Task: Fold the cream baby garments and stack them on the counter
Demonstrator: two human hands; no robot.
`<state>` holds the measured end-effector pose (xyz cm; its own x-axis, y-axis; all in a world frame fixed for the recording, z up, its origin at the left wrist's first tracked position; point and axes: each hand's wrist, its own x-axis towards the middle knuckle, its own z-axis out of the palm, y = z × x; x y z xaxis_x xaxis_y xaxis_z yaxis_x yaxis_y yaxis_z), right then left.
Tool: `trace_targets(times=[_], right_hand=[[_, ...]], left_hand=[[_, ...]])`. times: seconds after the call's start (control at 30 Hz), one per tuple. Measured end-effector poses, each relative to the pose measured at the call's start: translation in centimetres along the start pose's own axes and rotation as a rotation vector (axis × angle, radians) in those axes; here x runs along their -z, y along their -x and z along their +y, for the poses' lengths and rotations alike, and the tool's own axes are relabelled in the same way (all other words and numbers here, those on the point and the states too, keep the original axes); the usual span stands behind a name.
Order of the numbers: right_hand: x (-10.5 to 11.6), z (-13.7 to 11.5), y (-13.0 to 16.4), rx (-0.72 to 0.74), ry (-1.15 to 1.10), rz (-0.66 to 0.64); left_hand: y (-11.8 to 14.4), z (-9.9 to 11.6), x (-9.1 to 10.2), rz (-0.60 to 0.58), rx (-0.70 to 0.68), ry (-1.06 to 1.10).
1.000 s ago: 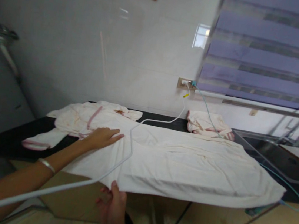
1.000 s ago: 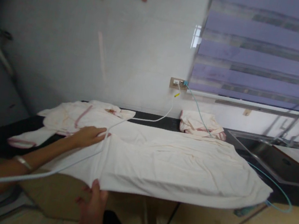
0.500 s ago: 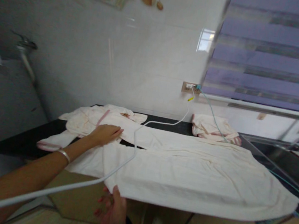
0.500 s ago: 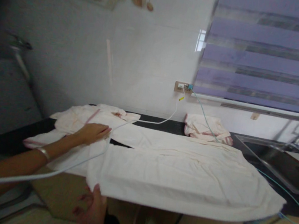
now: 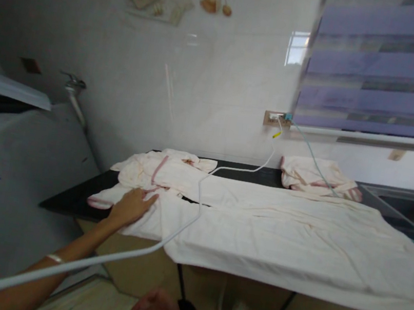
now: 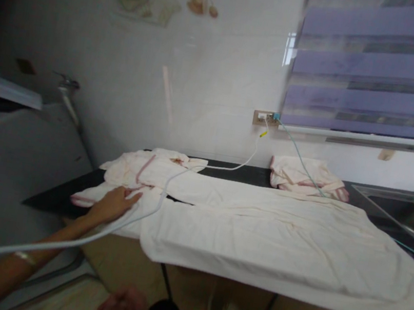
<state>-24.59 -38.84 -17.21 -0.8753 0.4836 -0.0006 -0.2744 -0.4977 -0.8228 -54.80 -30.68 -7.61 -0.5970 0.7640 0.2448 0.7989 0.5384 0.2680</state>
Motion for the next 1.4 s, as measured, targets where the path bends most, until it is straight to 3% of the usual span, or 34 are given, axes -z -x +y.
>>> trace_targets(times=[0.1,0.17,0.23,0.33,0.43,0.63,0.73,0.83,0.93,1.03,1.13,1.2,1.27,1.33,1.4], right_hand=[[2.4,-7.9,-0.4,0.148,0.448,0.082],[5.4,-13.3,-0.7,0.334,0.839,0.165],[9.1,-17.7,-1.2,0.417,1.198,0.199],[14.3,-21.2,-1.7,0.427,1.635,0.244],[17.3,-21.8,-1.9,0.42,1.832,0.227],[17.5,-20.9,-1.7,0.44,1.937,0.218],[17.4,-21.0,-1.7,0.45,1.933,0.215],[17.4,-21.3,-1.7,0.461,1.93,0.219],[17.3,-21.3,-1.7,0.464,1.923,0.219],[17.3,-21.0,-2.0,0.479,1.869,0.213],[18.4,-21.5,-2.1,0.538,1.695,0.211],[20.3,-23.5,-1.6,0.576,1.549,0.269],[23.0,-27.1,0.0,0.558,1.482,0.391],[26.4,-32.0,2.7,0.445,1.56,0.586],[30.1,-37.0,6.8,0.225,1.732,0.834]], left_hand=[[-0.2,-0.3,0.3,0.071,0.015,0.117],[-0.6,-0.1,0.7,0.174,0.001,0.168],[-1.1,0.3,1.1,0.246,-0.011,0.202],[-1.9,0.9,1.0,0.312,0.006,0.27],[-2.9,1.0,0.4,0.389,0.053,0.286],[-5.4,0.8,0.4,0.366,0.006,0.096],[-5.7,2.5,1.0,0.455,-0.055,0.055],[-4.3,7.0,0.3,0.452,-0.357,0.096],[-2.0,13.7,-2.7,0.333,-0.677,0.213],[-0.2,19.6,-6.8,0.288,-0.79,0.224],[0.3,22.3,-10.3,0.115,-0.734,0.088],[0.1,22.4,-11.5,0.042,-0.691,0.018],[-0.2,21.9,-12.0,0.028,-0.689,-0.008],[-0.3,21.6,-12.0,0.026,-0.678,-0.014],[-0.3,21.7,-11.8,0.008,-0.635,-0.02]])
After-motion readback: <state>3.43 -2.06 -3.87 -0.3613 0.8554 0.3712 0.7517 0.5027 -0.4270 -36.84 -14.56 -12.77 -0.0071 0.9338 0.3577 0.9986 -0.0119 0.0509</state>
